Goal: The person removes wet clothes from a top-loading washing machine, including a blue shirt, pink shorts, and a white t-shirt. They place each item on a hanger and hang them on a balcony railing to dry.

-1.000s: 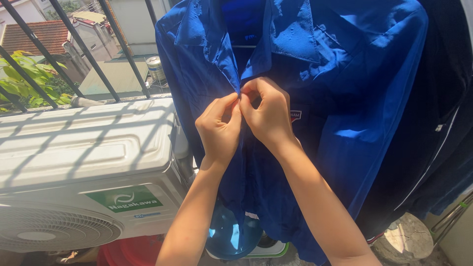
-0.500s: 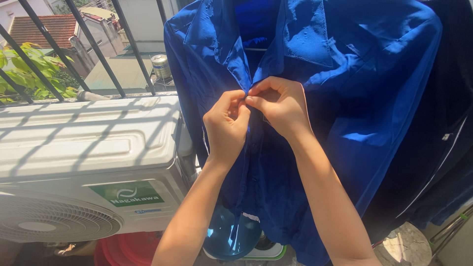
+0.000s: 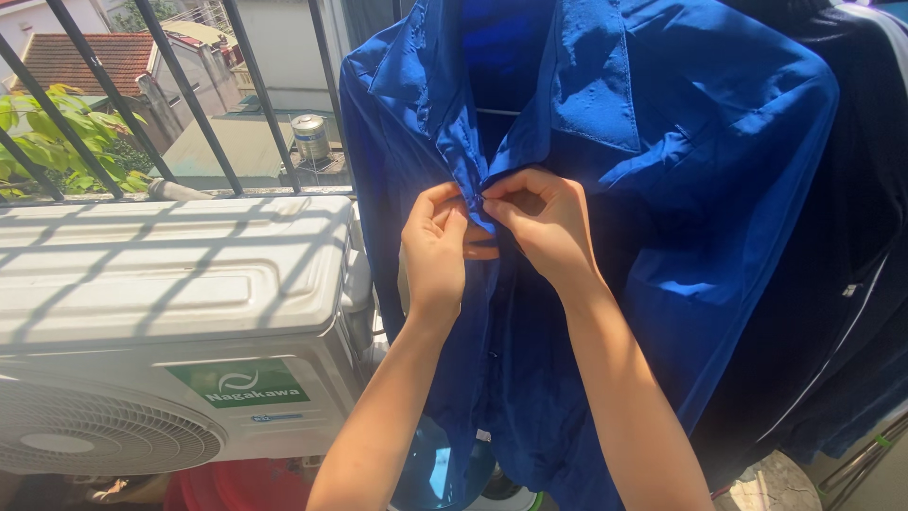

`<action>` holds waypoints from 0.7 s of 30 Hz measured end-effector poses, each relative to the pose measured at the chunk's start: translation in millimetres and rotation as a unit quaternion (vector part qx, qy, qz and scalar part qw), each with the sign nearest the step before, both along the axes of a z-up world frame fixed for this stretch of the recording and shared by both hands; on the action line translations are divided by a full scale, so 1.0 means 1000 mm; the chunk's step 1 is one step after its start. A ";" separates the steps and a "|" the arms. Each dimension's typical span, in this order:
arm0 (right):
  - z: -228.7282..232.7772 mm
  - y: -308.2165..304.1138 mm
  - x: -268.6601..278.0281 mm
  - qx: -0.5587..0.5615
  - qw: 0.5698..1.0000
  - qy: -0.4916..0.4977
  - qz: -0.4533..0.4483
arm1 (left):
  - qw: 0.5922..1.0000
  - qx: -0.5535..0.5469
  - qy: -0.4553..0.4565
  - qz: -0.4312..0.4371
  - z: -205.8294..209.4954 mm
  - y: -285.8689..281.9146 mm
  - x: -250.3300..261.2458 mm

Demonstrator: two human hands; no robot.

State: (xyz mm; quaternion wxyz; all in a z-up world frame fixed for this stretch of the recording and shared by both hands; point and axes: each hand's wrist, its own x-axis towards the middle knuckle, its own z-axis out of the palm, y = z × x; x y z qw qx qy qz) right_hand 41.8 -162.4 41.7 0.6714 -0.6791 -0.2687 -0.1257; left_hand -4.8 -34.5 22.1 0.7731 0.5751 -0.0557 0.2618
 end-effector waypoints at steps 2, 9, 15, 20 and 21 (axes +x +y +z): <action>0.000 0.000 0.000 -0.040 0.997 -0.059 -0.036 | 1.000 -0.012 0.014 -0.007 -0.002 0.005 0.006; -0.003 0.004 -0.010 -0.055 0.986 -0.127 -0.090 | 1.000 -0.008 -0.023 -0.018 -0.012 0.013 0.022; 0.000 0.016 -0.019 -0.061 0.972 -0.158 -0.160 | 0.979 0.020 -0.114 0.169 -0.032 -0.017 0.021; -0.004 0.019 -0.019 -0.087 0.944 -0.207 -0.242 | 0.964 0.060 -0.114 0.232 -0.029 -0.034 0.017; -0.006 0.019 -0.019 -0.079 0.941 -0.214 -0.251 | 0.963 0.066 -0.122 0.232 -0.026 -0.035 0.016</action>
